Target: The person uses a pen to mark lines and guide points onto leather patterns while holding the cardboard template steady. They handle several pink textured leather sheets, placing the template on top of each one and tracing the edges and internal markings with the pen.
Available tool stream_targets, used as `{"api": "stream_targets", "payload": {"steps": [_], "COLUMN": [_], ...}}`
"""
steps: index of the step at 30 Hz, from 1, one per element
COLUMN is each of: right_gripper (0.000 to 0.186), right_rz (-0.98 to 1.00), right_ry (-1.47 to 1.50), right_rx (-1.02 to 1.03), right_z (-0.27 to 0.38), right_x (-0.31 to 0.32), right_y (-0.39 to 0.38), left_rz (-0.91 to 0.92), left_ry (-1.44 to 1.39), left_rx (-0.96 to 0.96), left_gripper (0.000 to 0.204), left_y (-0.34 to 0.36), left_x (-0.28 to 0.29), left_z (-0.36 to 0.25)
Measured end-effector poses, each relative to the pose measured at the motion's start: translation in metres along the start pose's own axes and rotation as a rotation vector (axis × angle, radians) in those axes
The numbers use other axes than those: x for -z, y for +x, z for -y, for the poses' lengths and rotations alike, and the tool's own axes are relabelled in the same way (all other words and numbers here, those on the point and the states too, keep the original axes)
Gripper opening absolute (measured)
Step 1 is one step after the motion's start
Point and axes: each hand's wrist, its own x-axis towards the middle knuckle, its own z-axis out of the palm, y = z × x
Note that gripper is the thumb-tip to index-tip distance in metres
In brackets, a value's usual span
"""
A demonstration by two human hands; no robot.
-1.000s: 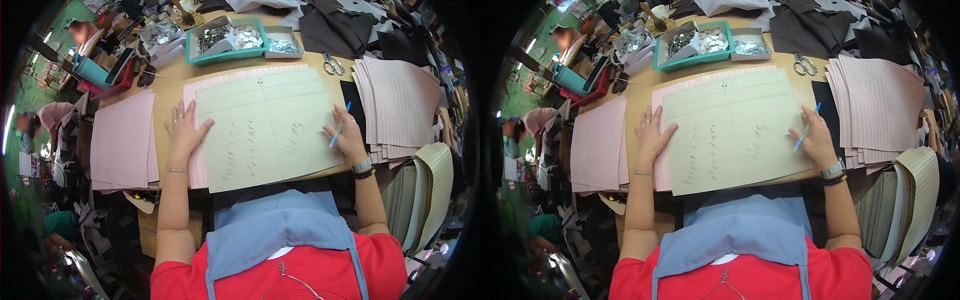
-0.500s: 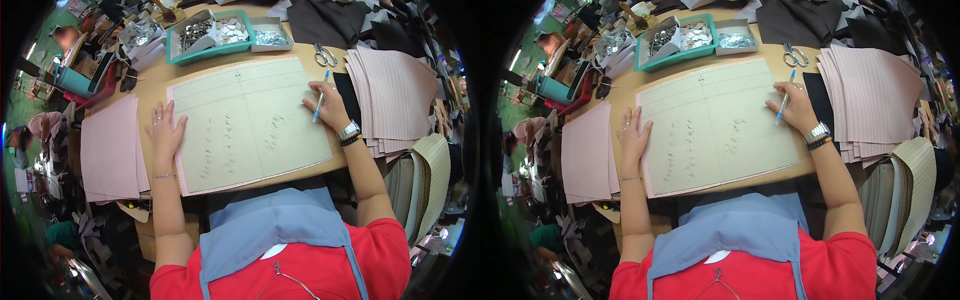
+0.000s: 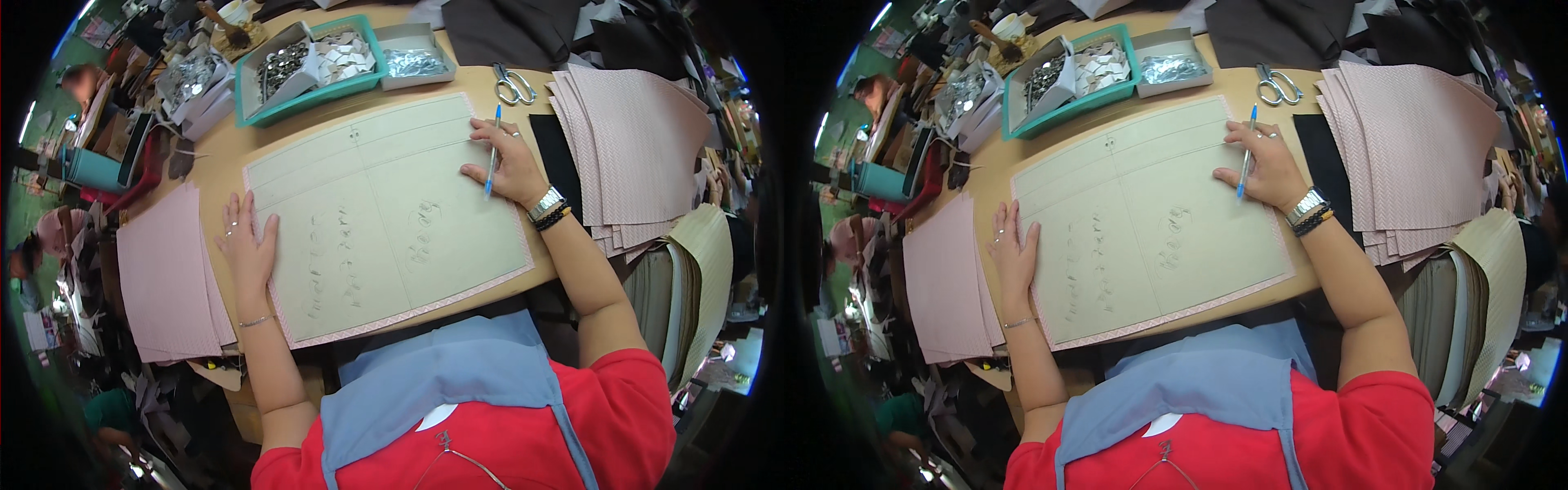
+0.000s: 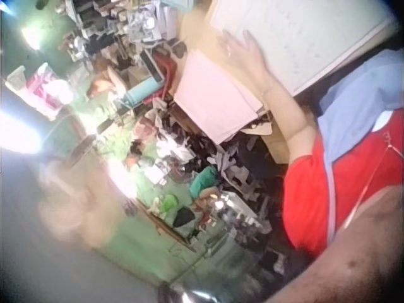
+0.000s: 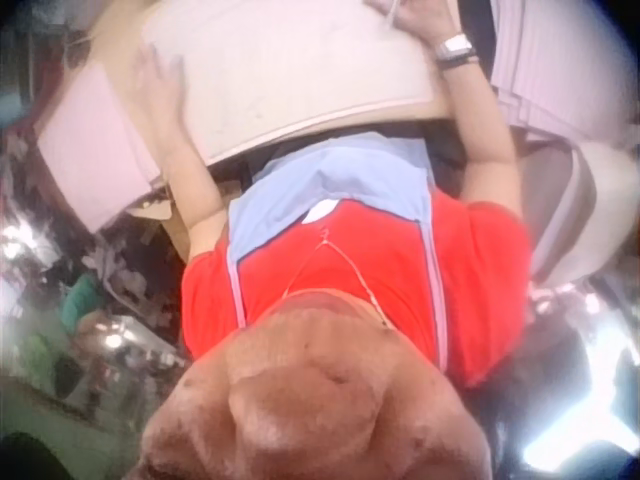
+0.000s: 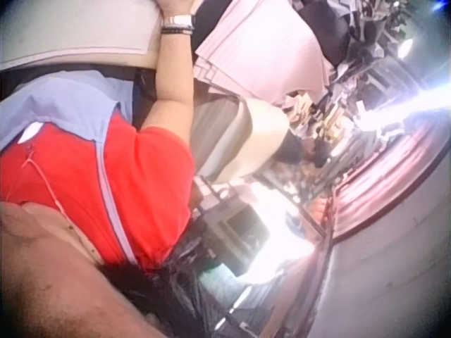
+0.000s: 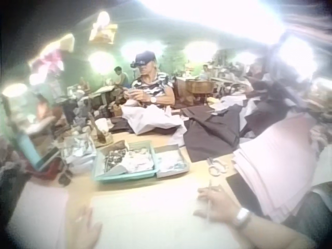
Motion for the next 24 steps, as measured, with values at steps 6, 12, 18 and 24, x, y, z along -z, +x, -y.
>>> {"api": "stream_targets", "payload": {"steps": [6, 12, 18, 24], "right_gripper": [0.053, 0.054, 0.055, 0.055], "right_rz": [0.075, 0.114, 0.109, 0.096], "right_ry": [0.014, -0.049, -0.053, -0.050], "right_rx": [-0.076, -0.065, -0.075, -0.077], "right_z": [0.0044, 0.0042, 0.0036, 0.0030], "right_x": [0.0041, 0.0068, 0.0059, 0.0065], "right_y": [0.0016, 0.0017, 0.0020, 0.0021], "left_rz": [0.008, 0.000, 0.004, 0.005], "left_ry": [-0.012, -0.010, -0.005, -0.002], "left_rx": [0.012, -0.003, -0.006, -0.004], "left_gripper": [0.066, 0.066, 0.067, 0.067], "left_y": [0.0015, 0.0026, 0.0021, 0.0020], "left_x": [0.0012, -0.0015, -0.0028, -0.0033], "left_z": [0.0004, 0.0032, 0.0053, 0.0042]}}
